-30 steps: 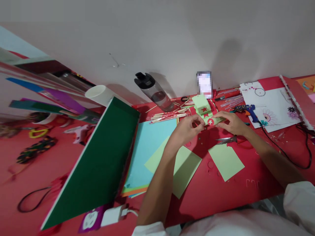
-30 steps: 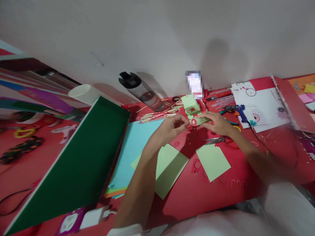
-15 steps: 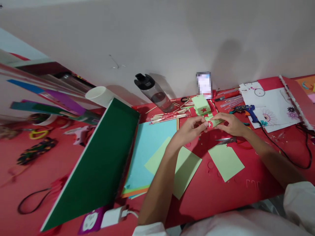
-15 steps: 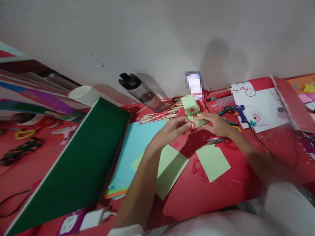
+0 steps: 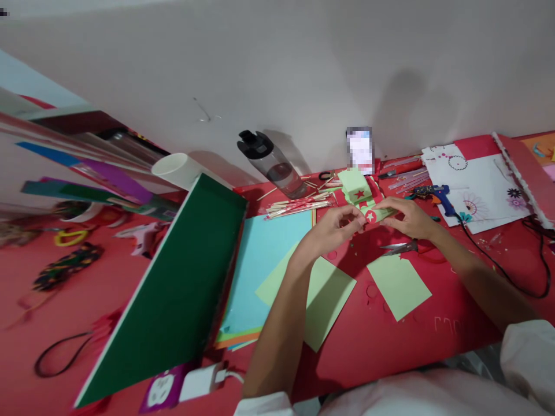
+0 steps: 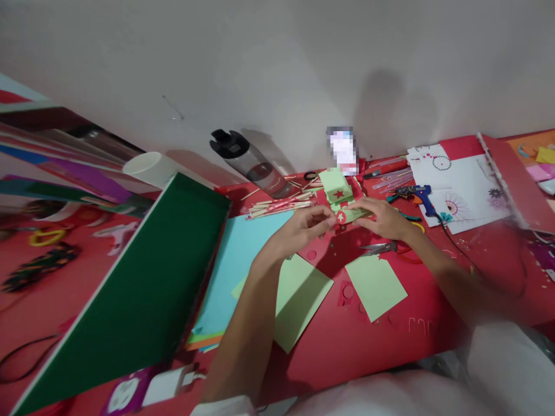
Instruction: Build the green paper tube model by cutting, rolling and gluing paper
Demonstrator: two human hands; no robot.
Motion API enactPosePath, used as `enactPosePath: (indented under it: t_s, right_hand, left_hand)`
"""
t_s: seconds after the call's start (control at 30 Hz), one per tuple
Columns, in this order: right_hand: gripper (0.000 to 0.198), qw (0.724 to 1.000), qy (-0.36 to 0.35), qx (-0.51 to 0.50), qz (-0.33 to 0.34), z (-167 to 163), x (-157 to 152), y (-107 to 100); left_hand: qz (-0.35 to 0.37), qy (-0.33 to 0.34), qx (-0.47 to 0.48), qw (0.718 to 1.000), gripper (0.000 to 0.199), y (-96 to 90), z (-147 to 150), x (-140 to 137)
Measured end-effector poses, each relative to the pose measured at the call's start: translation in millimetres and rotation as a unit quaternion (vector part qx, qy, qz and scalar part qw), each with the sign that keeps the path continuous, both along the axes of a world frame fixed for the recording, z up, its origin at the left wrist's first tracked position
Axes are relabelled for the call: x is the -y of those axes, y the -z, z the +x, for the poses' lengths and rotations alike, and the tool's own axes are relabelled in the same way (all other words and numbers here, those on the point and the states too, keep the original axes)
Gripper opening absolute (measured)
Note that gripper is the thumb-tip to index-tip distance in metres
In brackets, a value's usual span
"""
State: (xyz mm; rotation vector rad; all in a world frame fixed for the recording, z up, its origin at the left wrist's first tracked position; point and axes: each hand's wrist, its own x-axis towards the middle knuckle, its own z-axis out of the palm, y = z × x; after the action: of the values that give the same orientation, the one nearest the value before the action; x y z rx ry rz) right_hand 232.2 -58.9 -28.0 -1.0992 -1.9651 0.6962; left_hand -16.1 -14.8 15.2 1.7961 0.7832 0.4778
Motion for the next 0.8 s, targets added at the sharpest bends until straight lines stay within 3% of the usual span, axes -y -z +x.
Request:
enactPosePath:
  t_s: [0.2,0.57,0.8]
  right_hand:
    - [0.024,1.0,-0.003,0.002,0.006,-3.4,1.6,-2.1]
    - [0.024,0.999,0.002,0.012,0.031,-1.7,0.6,0.0]
    - [0.024,1.0,0.005,0.012,0.027,1.4,-0.7,2.4]
  left_hand:
    - [-0.045,0.01,0.008,0.999,0.041,4.5,5.5,1.7]
    - [-0.101,0.045,0.044,0.993,0.029,10.5,3.7,0.7]
    - [-0.049,0.05,-0.017,0.997,0.022,4.8,3.3,0.2]
